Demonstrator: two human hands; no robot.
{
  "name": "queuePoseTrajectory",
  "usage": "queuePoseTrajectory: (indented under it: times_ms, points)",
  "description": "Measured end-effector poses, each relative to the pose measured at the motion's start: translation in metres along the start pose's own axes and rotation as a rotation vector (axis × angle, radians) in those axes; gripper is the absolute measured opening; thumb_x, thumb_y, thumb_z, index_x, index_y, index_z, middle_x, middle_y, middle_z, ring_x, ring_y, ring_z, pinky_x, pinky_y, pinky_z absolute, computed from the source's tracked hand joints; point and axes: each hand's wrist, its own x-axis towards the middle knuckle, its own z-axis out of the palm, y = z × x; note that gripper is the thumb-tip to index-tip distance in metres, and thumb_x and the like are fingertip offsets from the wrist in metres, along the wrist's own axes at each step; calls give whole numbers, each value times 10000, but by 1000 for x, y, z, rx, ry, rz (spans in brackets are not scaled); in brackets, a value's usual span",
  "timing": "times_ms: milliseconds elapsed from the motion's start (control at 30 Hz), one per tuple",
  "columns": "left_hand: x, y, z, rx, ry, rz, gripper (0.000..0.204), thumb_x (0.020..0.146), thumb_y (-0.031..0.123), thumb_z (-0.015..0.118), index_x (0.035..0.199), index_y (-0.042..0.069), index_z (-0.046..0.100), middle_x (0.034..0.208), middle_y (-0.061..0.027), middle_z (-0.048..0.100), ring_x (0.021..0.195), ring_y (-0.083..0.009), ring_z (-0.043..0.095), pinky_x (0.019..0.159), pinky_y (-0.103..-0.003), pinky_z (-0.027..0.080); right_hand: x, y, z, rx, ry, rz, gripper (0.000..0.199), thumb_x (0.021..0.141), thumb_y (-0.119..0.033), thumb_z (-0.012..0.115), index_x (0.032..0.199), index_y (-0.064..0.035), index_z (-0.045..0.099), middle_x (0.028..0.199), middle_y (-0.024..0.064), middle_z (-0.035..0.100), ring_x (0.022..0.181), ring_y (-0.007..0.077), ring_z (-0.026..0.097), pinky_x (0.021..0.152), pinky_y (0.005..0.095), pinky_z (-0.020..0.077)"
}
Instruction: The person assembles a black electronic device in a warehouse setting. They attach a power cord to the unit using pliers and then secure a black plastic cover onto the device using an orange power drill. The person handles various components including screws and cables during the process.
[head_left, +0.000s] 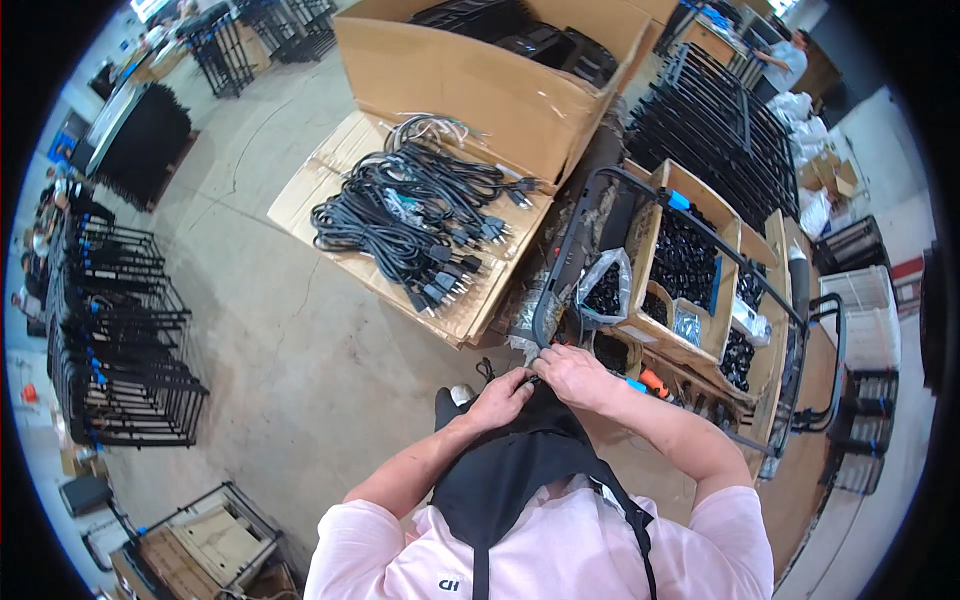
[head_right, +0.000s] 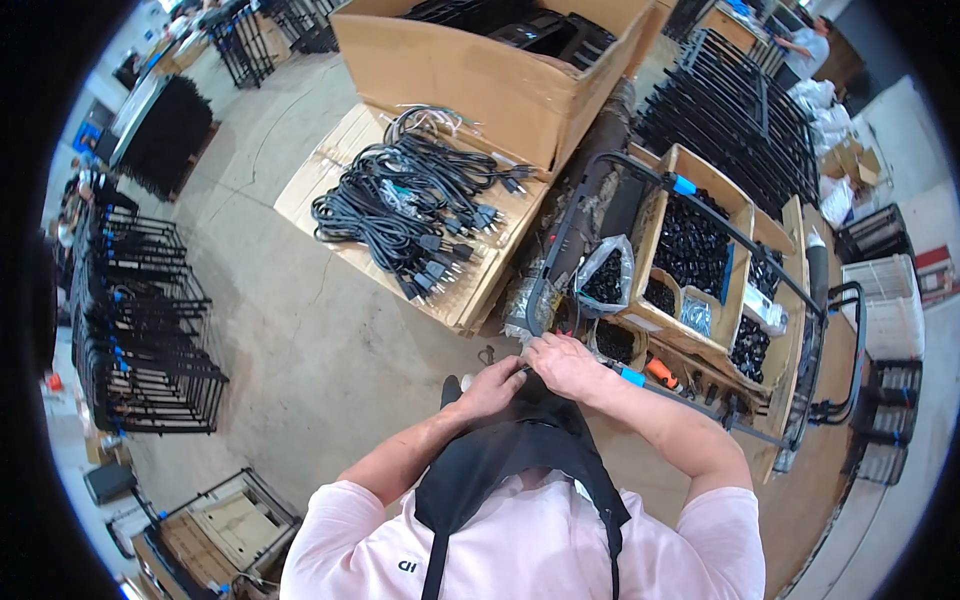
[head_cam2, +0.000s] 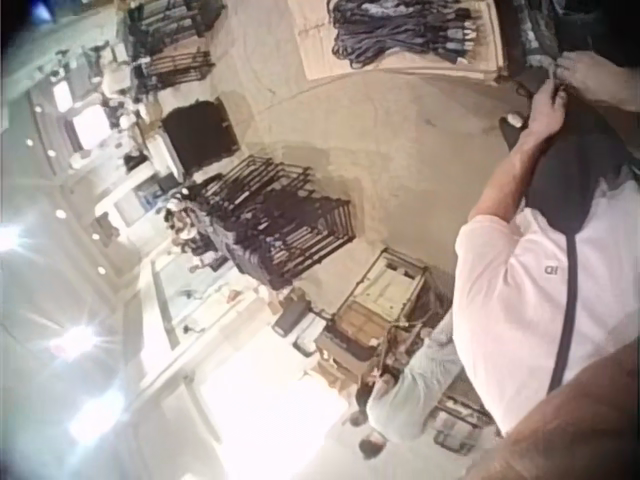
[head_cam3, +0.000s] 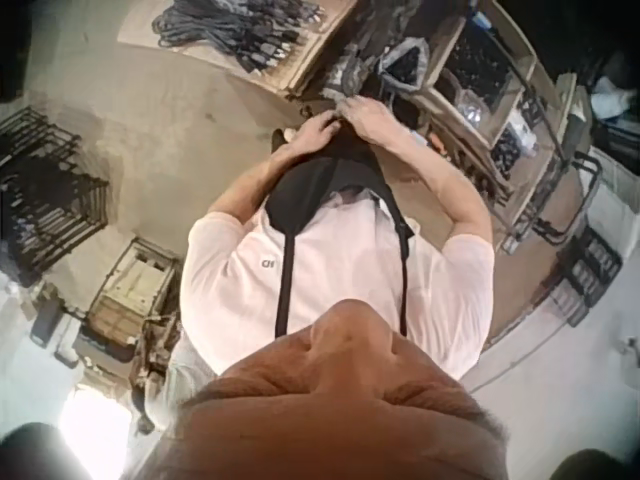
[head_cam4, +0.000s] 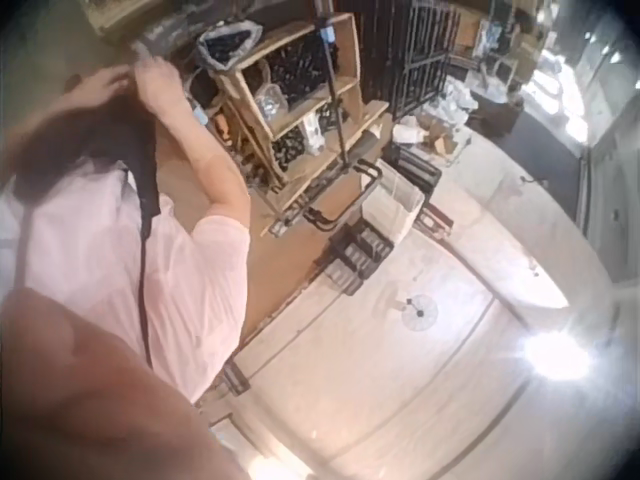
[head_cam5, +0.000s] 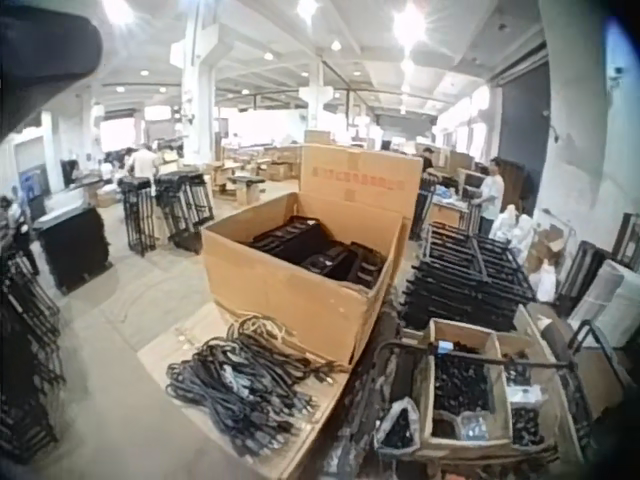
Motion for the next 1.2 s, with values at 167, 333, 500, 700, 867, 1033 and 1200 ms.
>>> queuePoseTrajectory:
  times_ms: [167,333,500,700,867,1033,1200]
  points:
    - [0,9,-15,-64,-126,-83,306,1069,209,582,1283,1,649,1141,-185,718,1094,-290,682,985,-408,527,-11,3,5,138,-3,142,247,962,-166,682,1153,-10,668,1095,178,677,1096,393,689,956,481,575]
    - [2,4,-15,-145,-146,-129,311,1080,219,570,1272,-10,657,1140,-129,728,1076,-216,669,978,-369,526,-10,9,10,303,157,95,217,948,-176,712,1107,-29,707,1004,161,684,1037,367,700,915,470,571]
    - [5,-1,-11,-250,-136,-169,291,1084,209,569,1250,-10,660,1092,-56,708,1033,-142,629,938,-332,524,-10,12,14,278,239,-12,212,930,-166,736,1103,-46,731,1025,121,680,1007,332,700,885,440,580]
    - [10,-8,-14,-190,-133,-167,261,1093,199,555,1216,-2,667,983,-8,651,926,-120,578,844,-316,510,-7,11,9,253,292,-95,230,912,-146,754,1129,-70,741,1035,90,670,971,302,696,842,410,583]
    - [11,0,-14,-222,-131,-246,242,1094,193,548,1181,5,673,957,3,635,894,-102,559,812,-299,495,-3,18,11,249,279,-154,218,912,-121,739,1124,-72,743,1012,86,657,952,302,691,823,415,578]
    - [10,1,-12,-256,-101,-264,210,1091,182,540,1124,12,660,952,9,634,885,-105,554,803,-291,490,1,18,12,200,222,-166,186,931,-108,704,1106,-61,746,980,92,632,960,300,681,831,418,579]
    - [10,-4,-6,-299,-82,-318,209,1087,184,546,1117,7,652,945,2,632,883,-112,557,803,-296,491,4,14,11,185,187,-152,156,904,-116,726,1043,-45,728,972,110,627,961,317,677,846,431,580]
